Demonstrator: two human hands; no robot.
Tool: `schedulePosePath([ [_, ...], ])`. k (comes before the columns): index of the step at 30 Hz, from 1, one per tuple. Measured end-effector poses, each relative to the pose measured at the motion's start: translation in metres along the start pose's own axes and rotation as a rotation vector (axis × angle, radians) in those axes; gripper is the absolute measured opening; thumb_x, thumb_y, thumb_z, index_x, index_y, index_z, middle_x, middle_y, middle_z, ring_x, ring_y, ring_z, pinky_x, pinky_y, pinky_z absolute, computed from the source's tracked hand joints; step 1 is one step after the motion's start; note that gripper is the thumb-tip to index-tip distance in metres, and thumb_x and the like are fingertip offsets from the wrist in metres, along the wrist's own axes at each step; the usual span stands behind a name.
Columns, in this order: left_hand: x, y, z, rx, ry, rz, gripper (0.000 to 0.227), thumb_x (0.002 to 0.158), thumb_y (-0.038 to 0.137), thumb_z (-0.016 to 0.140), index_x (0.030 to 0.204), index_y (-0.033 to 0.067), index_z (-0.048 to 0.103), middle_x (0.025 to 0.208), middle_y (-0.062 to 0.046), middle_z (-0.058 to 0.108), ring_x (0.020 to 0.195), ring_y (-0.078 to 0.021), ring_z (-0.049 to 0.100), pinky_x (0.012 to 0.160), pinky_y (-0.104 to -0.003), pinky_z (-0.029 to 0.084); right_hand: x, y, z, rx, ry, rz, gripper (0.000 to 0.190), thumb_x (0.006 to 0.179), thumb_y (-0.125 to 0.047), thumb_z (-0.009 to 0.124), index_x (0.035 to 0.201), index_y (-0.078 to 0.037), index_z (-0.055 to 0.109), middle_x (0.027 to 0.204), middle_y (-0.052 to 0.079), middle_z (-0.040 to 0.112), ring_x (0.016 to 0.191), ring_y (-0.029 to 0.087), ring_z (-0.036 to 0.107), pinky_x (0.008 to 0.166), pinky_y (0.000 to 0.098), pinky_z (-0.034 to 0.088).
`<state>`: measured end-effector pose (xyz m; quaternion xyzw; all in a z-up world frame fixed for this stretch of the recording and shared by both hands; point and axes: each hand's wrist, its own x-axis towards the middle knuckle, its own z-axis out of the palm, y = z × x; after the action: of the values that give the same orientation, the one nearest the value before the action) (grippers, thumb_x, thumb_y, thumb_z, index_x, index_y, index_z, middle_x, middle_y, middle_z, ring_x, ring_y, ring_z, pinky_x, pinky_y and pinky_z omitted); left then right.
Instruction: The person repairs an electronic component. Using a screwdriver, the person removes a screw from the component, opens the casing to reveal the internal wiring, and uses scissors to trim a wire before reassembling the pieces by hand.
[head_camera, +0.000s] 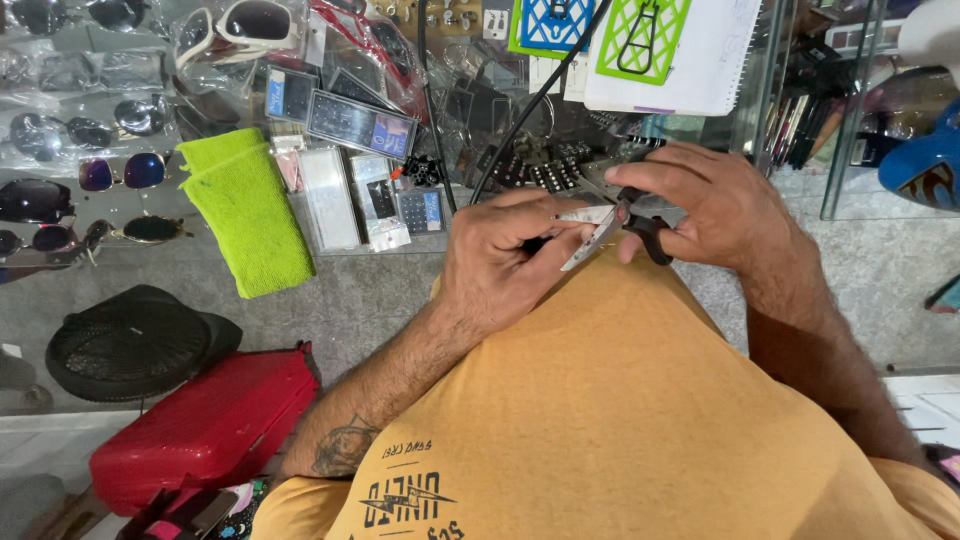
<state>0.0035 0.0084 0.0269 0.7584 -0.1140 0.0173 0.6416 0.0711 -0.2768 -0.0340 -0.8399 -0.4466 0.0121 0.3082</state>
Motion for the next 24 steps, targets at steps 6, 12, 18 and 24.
schedulePosePath([
  [6, 0.0, 0.001, 0.001, -0.01, 0.011, -0.01, 0.01, 0.105, 0.006, 0.075, 0.109, 0.0068, 0.083, 0.112, -0.012, 0.086, 0.095, -0.0216, 0.084, 0.083, -0.032, 0.066, 0.0, -0.002, -0.001, 0.025, 0.01, -0.011, 0.072, 0.092, -0.044, 0.1, 0.147, -0.007, 0.072, 0.108, 0.014, 0.071, 0.092, 0.033, 0.07, 0.074, 0.0465, 0.057],
  [12, 0.002, 0.007, -0.001, -0.011, -0.007, -0.015, 0.013, 0.106, 0.015, 0.075, 0.109, 0.0047, 0.082, 0.103, -0.01, 0.084, 0.08, -0.0168, 0.075, 0.071, -0.032, 0.059, 0.002, -0.006, 0.005, 0.01, 0.132, -0.088, 0.054, 0.097, -0.035, 0.099, 0.132, -0.003, 0.074, 0.099, 0.01, 0.085, 0.083, 0.024, 0.081, 0.068, 0.0382, 0.064],
  [18, 0.004, 0.007, -0.002, -0.119, 0.024, -0.16, 0.012, 0.108, 0.018, 0.073, 0.109, 0.0122, 0.084, 0.107, -0.003, 0.086, 0.095, -0.0101, 0.08, 0.082, -0.025, 0.063, 0.003, -0.02, -0.016, 0.032, 0.323, 0.489, 0.051, 0.12, 0.015, 0.09, 0.15, 0.017, 0.049, 0.109, 0.026, 0.081, 0.094, 0.036, 0.085, 0.072, 0.0422, 0.072],
  [24, 0.002, 0.001, -0.003, -0.258, 0.061, -0.417, 0.021, 0.104, 0.027, 0.079, 0.115, 0.0113, 0.086, 0.096, -0.002, 0.086, 0.087, -0.006, 0.076, 0.076, -0.021, 0.064, -0.035, -0.022, -0.042, -0.149, 0.365, 0.815, 0.037, 0.125, 0.01, 0.081, 0.144, 0.009, 0.049, 0.104, 0.018, 0.081, 0.071, 0.032, 0.076, 0.057, 0.045, 0.057],
])
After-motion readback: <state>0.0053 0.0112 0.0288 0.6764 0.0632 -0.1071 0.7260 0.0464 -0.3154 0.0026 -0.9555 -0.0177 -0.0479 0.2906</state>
